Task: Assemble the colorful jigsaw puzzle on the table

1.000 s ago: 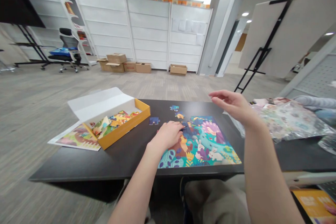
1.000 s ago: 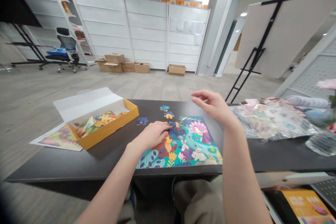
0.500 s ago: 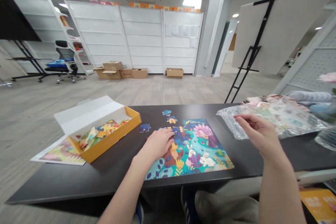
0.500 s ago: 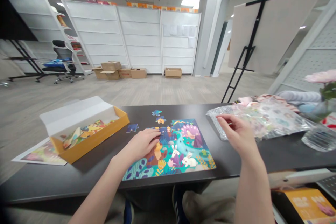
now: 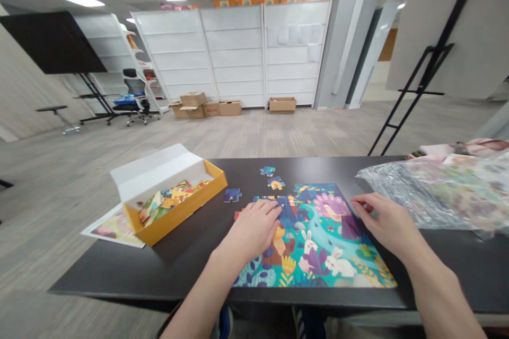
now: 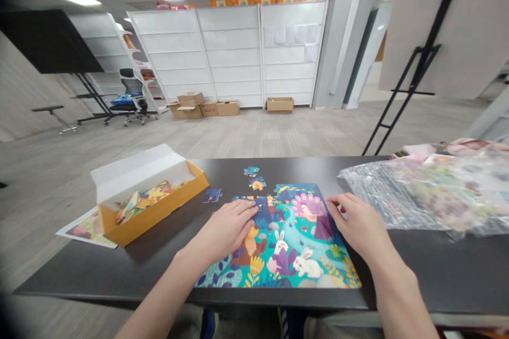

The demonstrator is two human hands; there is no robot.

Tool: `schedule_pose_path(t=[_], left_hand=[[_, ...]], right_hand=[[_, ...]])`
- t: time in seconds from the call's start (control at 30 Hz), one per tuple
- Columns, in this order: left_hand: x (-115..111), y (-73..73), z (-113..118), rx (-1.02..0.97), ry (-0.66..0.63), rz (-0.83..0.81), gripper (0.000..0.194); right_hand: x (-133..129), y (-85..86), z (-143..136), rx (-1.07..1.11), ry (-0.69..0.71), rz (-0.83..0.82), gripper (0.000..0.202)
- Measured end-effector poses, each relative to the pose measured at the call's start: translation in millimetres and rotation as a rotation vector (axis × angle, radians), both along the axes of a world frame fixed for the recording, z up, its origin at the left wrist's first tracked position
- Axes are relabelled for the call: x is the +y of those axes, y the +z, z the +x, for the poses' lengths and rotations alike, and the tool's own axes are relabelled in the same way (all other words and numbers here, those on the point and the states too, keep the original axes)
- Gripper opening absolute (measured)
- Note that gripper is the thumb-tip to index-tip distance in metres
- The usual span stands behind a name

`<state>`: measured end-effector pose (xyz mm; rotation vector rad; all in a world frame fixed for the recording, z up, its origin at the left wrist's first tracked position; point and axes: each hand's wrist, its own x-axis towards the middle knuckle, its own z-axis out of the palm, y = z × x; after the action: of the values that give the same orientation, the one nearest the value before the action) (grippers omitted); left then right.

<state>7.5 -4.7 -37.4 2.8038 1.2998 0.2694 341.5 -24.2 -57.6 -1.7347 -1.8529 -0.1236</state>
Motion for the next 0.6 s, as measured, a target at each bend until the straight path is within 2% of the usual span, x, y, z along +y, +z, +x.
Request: schedule_pose_path(t=[0.17,0.37,0.6], left_hand=[[-3,2.4,5,0.064,-0.003,-0.019,0.039],[-3,3.7,6,-0.001,0.039,-0.04,0.038],[-1,-6.6,5,-0.052,0.015,-0.02,0.034]], right_hand=[[0,-4.8,-1,-0.063,-0.025,-0.002,0.029],[0,-6.5,-1,-0.075,-0.072,-0.034,0.029],[4,-8.8,3,-0.075,-0.096,-0.054,0.03]])
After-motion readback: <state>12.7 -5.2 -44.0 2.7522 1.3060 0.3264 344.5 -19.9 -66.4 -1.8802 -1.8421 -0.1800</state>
